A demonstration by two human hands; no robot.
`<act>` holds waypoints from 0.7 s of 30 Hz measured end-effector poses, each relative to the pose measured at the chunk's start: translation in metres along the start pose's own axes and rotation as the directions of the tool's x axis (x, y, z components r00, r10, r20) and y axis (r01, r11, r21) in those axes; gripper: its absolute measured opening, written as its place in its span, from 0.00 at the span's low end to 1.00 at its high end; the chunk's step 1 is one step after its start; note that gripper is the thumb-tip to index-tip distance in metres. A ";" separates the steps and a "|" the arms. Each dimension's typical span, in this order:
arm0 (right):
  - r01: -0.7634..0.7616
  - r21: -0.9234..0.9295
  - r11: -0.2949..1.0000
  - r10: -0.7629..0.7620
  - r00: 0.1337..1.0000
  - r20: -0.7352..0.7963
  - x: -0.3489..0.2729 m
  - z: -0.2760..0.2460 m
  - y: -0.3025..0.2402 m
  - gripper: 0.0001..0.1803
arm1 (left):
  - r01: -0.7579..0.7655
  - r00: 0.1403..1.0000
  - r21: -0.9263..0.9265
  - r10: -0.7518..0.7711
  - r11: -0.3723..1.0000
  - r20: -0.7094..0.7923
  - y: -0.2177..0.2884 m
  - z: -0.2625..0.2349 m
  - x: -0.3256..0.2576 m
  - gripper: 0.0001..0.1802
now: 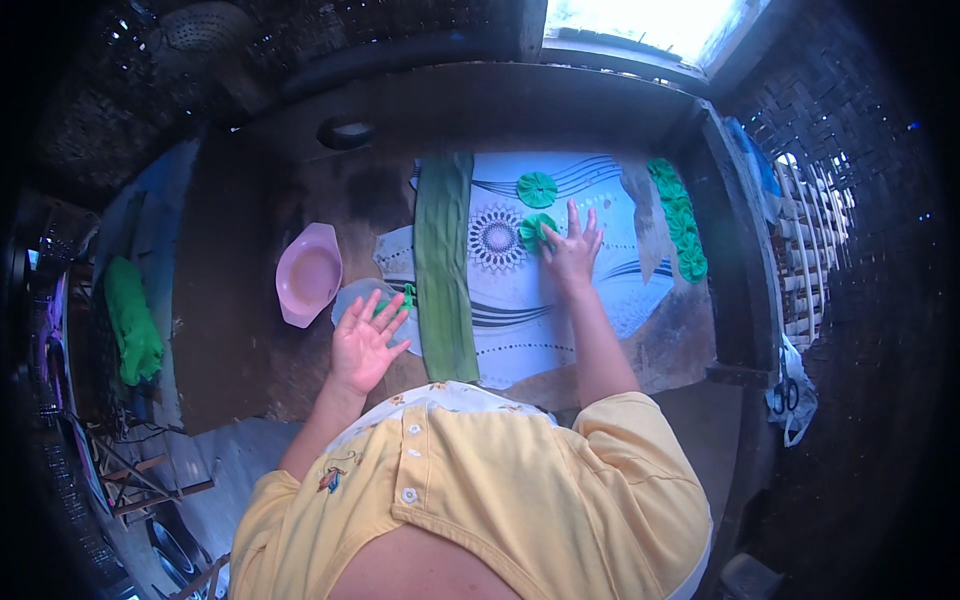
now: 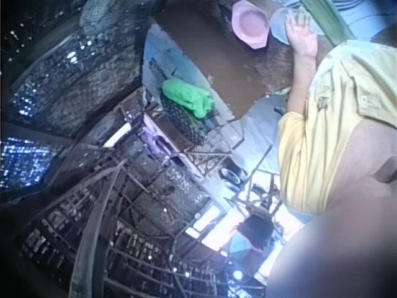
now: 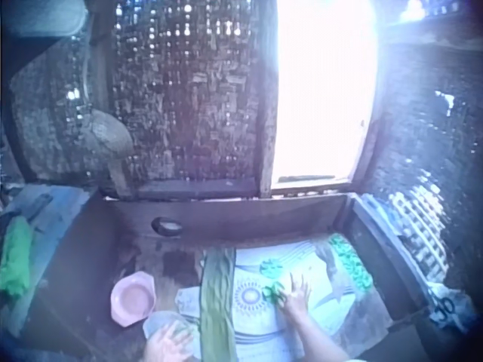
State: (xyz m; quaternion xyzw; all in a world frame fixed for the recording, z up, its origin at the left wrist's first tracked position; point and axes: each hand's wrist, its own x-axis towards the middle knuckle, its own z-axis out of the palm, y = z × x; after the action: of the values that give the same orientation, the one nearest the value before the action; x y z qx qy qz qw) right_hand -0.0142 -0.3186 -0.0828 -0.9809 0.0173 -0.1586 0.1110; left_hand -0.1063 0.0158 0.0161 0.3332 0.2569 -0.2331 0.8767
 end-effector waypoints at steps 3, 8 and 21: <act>0.033 -0.032 0.999 -0.034 0.999 -0.023 -0.001 -0.001 -0.003 0.16 | 0.026 1.000 0.013 -0.026 1.000 0.006 -0.004 0.003 0.004 0.39; 0.052 -0.094 0.994 -0.050 0.999 0.021 -0.002 -0.002 -0.006 0.19 | 0.024 1.000 0.032 -0.024 0.999 0.006 -0.002 0.005 0.004 0.39; -0.295 0.325 0.899 0.241 0.951 0.195 0.021 -0.002 0.001 0.29 | 0.030 0.999 0.020 -0.031 0.999 0.037 -0.002 0.007 0.003 0.40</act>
State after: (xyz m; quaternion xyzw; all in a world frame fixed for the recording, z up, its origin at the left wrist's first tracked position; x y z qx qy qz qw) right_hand 0.0052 -0.3218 -0.0747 -0.9427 0.1156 -0.0680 0.3054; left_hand -0.1031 0.0087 0.0183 0.3333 0.2432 -0.2552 0.8744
